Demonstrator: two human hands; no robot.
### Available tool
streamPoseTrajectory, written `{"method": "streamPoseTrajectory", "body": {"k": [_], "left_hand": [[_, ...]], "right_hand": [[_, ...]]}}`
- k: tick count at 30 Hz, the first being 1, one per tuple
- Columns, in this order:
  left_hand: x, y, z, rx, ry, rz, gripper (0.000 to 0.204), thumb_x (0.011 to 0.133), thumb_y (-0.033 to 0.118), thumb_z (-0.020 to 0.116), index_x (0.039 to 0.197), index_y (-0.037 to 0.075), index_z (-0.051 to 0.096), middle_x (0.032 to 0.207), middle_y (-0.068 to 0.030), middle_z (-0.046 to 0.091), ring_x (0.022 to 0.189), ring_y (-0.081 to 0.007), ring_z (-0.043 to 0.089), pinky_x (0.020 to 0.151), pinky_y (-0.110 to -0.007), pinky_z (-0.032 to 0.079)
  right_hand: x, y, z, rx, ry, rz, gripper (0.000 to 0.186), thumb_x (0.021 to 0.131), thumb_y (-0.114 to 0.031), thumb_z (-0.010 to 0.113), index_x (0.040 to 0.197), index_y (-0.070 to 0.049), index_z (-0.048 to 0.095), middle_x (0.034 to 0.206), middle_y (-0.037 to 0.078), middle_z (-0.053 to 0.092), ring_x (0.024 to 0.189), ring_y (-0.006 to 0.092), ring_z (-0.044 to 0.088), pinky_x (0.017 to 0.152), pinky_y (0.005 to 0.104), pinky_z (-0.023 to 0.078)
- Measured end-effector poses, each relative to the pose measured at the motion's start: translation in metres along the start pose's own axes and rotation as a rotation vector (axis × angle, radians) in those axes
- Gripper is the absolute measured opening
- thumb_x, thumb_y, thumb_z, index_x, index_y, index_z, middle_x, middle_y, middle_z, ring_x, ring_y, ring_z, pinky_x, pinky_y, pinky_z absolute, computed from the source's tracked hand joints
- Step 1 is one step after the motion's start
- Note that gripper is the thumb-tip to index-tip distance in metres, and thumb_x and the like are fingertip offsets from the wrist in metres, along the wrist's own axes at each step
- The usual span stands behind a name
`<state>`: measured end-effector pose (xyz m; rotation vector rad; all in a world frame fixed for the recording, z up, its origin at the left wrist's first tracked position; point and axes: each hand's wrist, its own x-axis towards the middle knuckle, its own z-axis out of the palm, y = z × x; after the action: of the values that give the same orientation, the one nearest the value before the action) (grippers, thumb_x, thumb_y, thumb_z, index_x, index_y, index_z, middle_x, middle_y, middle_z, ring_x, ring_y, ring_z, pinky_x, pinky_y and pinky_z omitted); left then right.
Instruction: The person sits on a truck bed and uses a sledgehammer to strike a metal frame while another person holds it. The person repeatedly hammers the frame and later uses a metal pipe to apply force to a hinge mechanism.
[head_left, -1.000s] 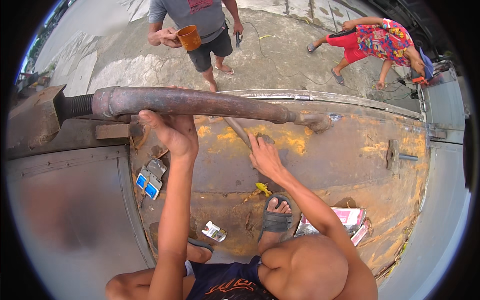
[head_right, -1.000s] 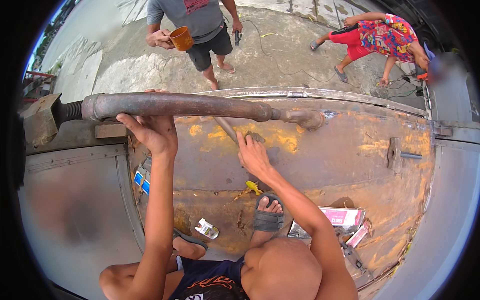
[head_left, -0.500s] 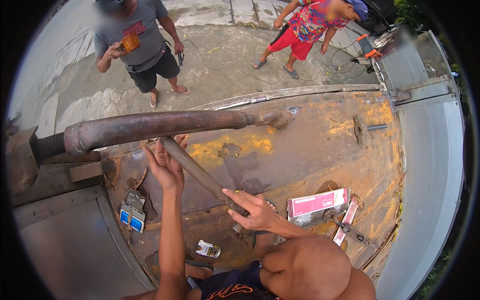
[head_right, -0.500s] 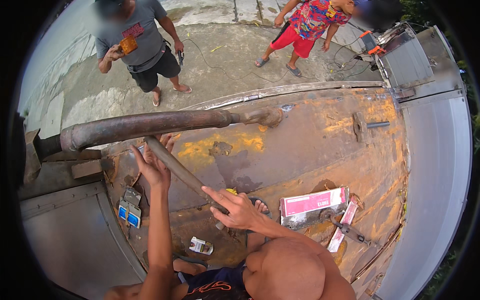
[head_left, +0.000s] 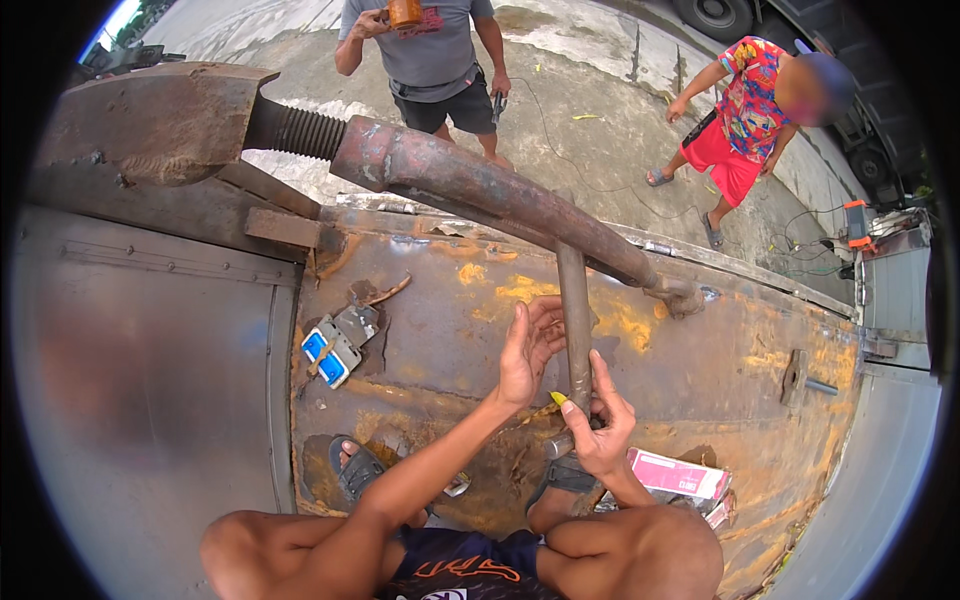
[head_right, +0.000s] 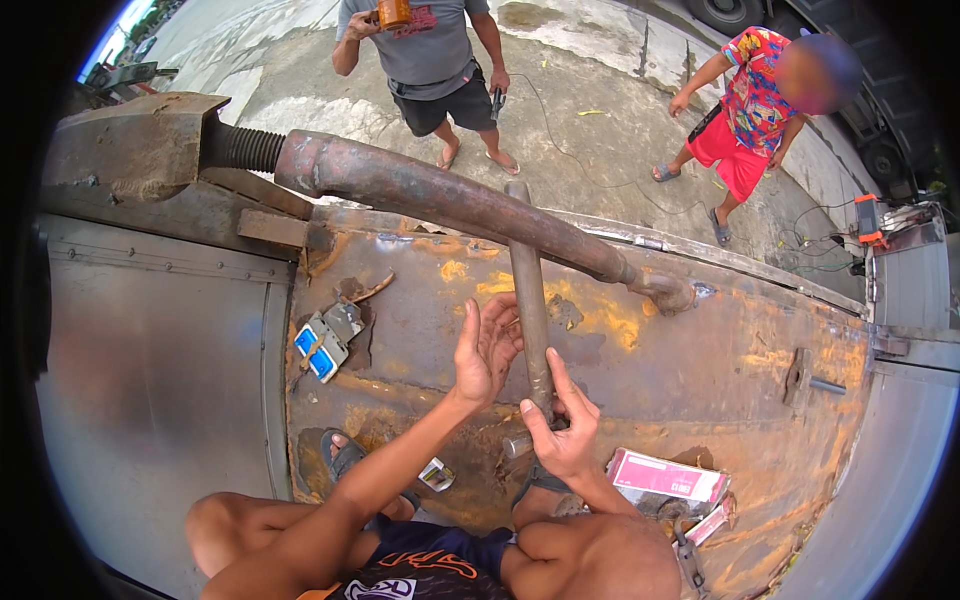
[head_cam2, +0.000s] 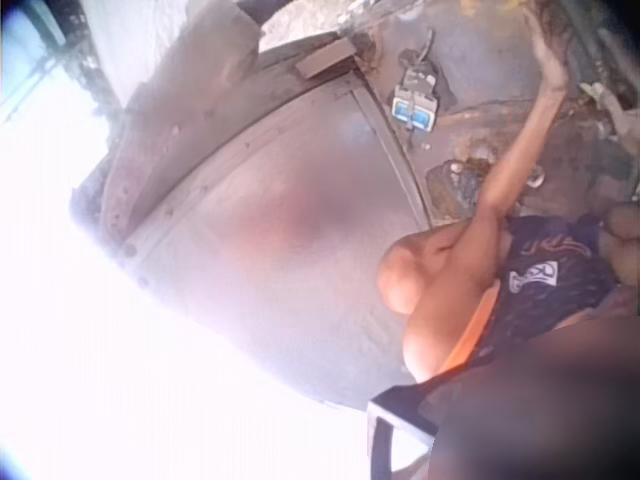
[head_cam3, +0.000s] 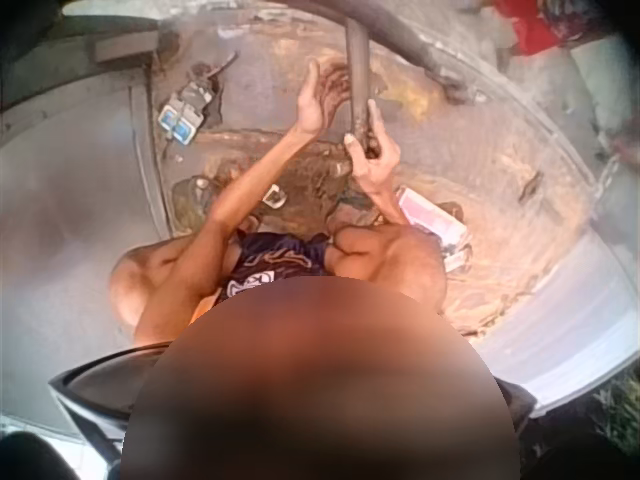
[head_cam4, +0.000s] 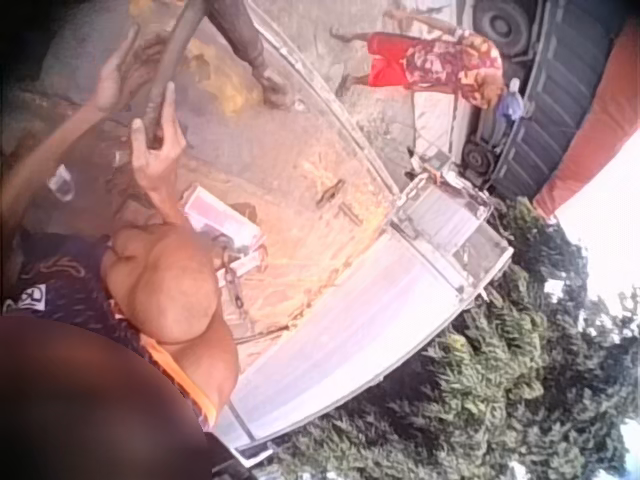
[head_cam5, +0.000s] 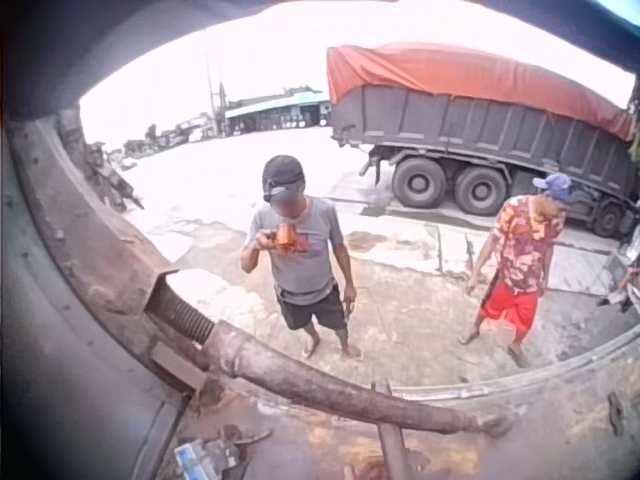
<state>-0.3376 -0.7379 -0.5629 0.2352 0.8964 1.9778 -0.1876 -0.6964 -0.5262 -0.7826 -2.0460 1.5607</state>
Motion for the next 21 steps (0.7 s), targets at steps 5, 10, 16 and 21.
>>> {"method": "streamPoseTrajectory", "body": {"k": [5, 10, 16, 21], "left_hand": [[-0.012, 0.009, 0.040, -0.175, -0.091, -0.084, 0.057, 0.105, 0.056, 0.028, 0.123, 0.005, 0.047, 0.095, -0.0119, 0.062, 0.083, -0.0203, 0.063, 0.077, -0.036, 0.055], [-0.002, 0.029, 0.084, -0.239, 0.078, 0.023, 0.040, 0.107, 0.048, 0.036, 0.107, 0.009, 0.044, 0.069, -0.0033, 0.047, 0.056, -0.0147, 0.052, 0.056, -0.029, 0.049], [0.002, 0.033, 0.099, -0.209, 0.232, 0.043, 0.043, 0.106, 0.050, 0.037, 0.104, 0.008, 0.044, 0.064, -0.0011, 0.041, 0.052, -0.0109, 0.043, 0.050, -0.024, 0.040], [-0.003, -0.002, 0.093, -0.140, 0.260, 0.161, 0.043, 0.107, 0.048, 0.035, 0.102, 0.007, 0.044, 0.063, -0.0018, 0.041, 0.051, -0.0110, 0.043, 0.049, -0.024, 0.039]], "right_hand": [[0.016, -0.046, -0.024, 0.088, -0.167, 0.102, 0.069, 0.084, 0.004, 0.063, 0.148, 0.008, 0.037, 0.113, 0.021, 0.066, 0.079, 0.0140, 0.066, 0.063, 0.0263, 0.055], [0.017, -0.072, -0.038, 0.608, -0.203, 0.170, 0.083, 0.079, -0.032, 0.079, 0.142, 0.009, 0.044, 0.104, 0.018, 0.064, 0.080, 0.0148, 0.064, 0.070, 0.0265, 0.053], [0.012, -0.042, -0.035, -0.172, -0.081, -0.486, 0.099, 0.058, -0.054, 0.092, 0.128, 0.007, 0.058, 0.094, 0.017, 0.064, 0.068, 0.0166, 0.063, 0.059, 0.0289, 0.052], [-0.007, 0.000, -0.042, -0.385, 0.068, -0.591, 0.045, 0.078, -0.026, 0.084, 0.115, -0.006, 0.071, 0.090, 0.012, 0.064, 0.064, 0.0201, 0.063, 0.054, 0.0289, 0.050]]}}
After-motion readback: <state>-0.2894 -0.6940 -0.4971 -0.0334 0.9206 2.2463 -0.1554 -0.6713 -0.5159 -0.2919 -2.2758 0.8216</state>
